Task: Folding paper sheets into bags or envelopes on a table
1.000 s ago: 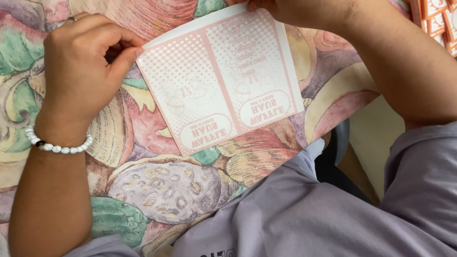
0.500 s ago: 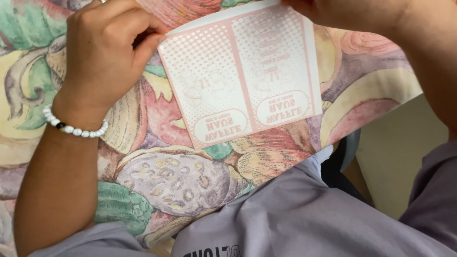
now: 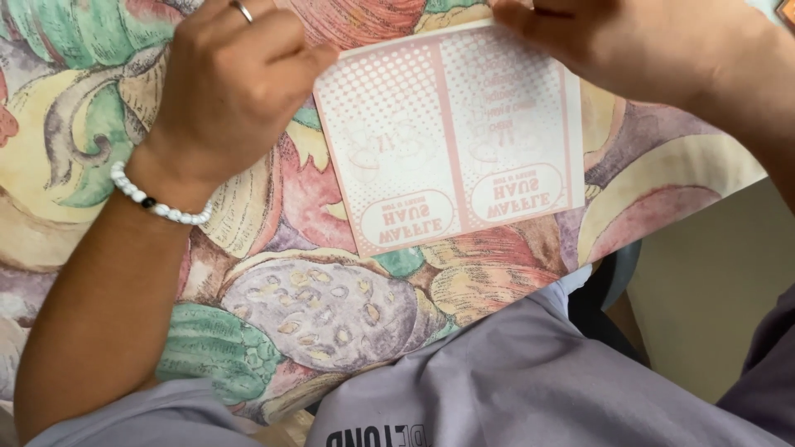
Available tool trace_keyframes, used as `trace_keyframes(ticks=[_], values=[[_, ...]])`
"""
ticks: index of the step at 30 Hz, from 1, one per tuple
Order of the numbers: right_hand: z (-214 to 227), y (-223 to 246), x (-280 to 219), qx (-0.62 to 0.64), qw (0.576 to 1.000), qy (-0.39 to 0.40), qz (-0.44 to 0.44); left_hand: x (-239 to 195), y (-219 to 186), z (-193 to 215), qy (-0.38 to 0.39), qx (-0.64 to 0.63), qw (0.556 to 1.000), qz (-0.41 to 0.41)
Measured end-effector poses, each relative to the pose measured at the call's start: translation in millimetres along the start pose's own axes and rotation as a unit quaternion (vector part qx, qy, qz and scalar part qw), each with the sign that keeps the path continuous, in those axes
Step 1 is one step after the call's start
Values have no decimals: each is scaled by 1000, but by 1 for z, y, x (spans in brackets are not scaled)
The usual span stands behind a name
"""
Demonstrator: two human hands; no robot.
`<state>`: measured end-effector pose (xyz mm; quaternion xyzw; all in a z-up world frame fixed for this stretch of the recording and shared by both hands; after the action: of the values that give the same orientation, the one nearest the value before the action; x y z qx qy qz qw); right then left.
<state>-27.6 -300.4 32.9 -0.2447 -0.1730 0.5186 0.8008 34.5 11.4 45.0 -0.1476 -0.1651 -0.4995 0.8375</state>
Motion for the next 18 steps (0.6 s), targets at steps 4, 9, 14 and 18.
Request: trace_keyframes(ticks=[4, 9, 14, 18], values=[[27, -4, 29, 81, 996, -42, 7, 4, -15, 5, -19, 121, 991, -55], [30, 4, 40, 10, 997, 37, 74, 11, -26, 11, -2, 127, 988, -87], [33, 5, 47, 7, 995, 48, 91, 13, -34, 11, 16, 162, 981, -108], [32, 8, 50, -11, 994, 70, 89, 14, -36, 9, 42, 156, 981, -108]])
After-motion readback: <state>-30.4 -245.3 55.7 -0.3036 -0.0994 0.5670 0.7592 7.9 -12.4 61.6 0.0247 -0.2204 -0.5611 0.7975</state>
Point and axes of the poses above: each hand's wrist, its own x-axis towards the middle knuckle, its own z-axis out of the back of the hand, y = z × x, the point moved 6 cm from there along x, towards the middle knuckle, and after that the axes turned 9 degrees about z, right-handed, at the moved point
